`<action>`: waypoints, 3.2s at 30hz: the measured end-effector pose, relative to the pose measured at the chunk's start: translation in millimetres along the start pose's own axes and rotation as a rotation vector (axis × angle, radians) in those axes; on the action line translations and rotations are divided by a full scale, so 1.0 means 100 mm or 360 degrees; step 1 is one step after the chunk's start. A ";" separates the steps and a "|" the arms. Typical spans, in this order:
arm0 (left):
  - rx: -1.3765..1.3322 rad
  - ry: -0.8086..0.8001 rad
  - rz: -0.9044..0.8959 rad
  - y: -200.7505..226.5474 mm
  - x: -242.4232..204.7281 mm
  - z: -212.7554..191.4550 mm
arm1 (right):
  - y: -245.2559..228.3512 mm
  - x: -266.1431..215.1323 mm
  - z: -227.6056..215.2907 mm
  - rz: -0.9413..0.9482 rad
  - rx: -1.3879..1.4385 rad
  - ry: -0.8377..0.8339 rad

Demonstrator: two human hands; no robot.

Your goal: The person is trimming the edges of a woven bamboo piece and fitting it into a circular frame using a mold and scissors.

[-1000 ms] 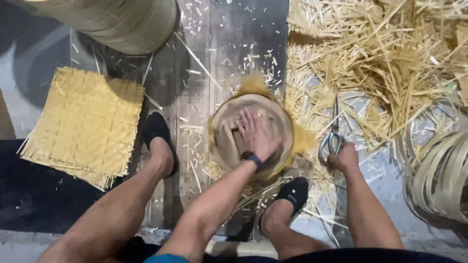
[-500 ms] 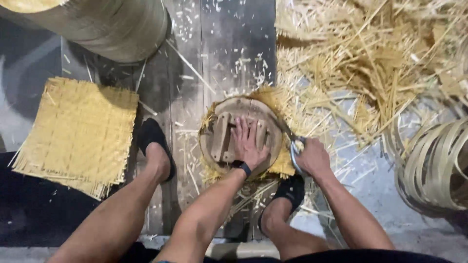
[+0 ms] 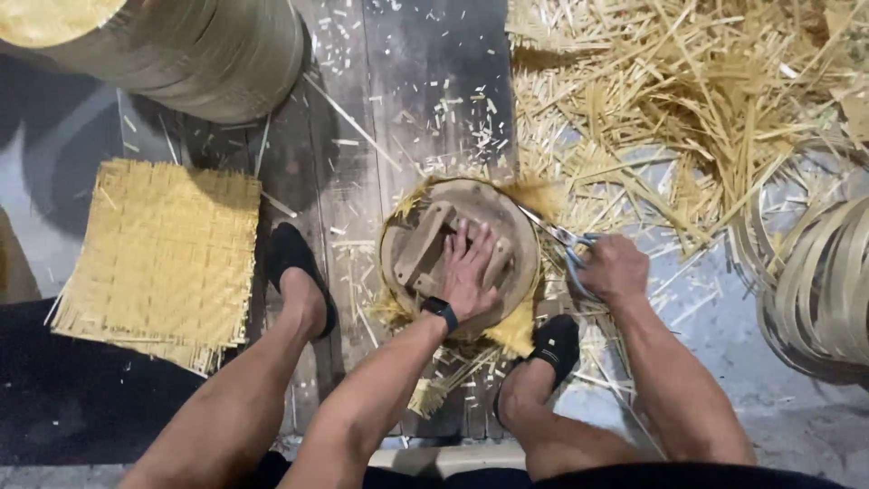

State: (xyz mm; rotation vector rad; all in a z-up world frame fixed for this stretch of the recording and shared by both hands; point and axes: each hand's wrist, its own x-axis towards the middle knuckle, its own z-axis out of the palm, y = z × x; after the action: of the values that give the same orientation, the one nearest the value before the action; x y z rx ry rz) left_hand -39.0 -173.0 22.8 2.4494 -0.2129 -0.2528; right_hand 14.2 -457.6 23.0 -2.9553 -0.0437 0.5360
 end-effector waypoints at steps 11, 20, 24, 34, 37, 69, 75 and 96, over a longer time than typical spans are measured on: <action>-0.0110 -0.0328 0.0376 -0.23 0.04 -0.29 | -0.03 0.09 -0.19 -0.0103 -0.0007 -0.0111; 0.0057 -0.0813 0.0646 -0.19 -0.01 -0.44 | -0.16 0.09 -0.33 -0.0227 0.0163 0.0115; -0.0044 -0.0475 -0.0264 0.21 -0.01 -0.20 | -0.10 0.04 -0.41 -0.0274 -0.0032 -0.0046; 0.0290 -0.0239 -0.0236 0.08 -0.16 0.07 | -0.23 0.24 -0.58 -0.0023 -0.0090 -0.0761; 0.0334 -0.0317 -0.0085 0.18 -0.22 -0.12 | -0.33 0.07 -0.73 -0.0032 0.0003 -0.0347; -0.0154 0.0245 -0.0308 0.30 -0.06 -0.06 | -0.15 0.26 -0.24 -0.0329 -0.0102 -0.0053; -0.0074 -0.0004 -0.0082 0.24 -0.10 -0.15 | -0.33 0.22 -0.22 -0.0343 -0.0225 0.0280; -0.0203 -0.0522 0.0350 -0.16 -0.18 -0.27 | -0.07 0.10 -0.08 -0.0318 -0.0005 0.0096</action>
State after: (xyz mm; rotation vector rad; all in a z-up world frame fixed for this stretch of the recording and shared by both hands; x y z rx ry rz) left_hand -48.9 -140.3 35.7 2.2245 -0.5859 -0.5526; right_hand 26.6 -450.8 28.4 -2.9228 -0.3293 0.4188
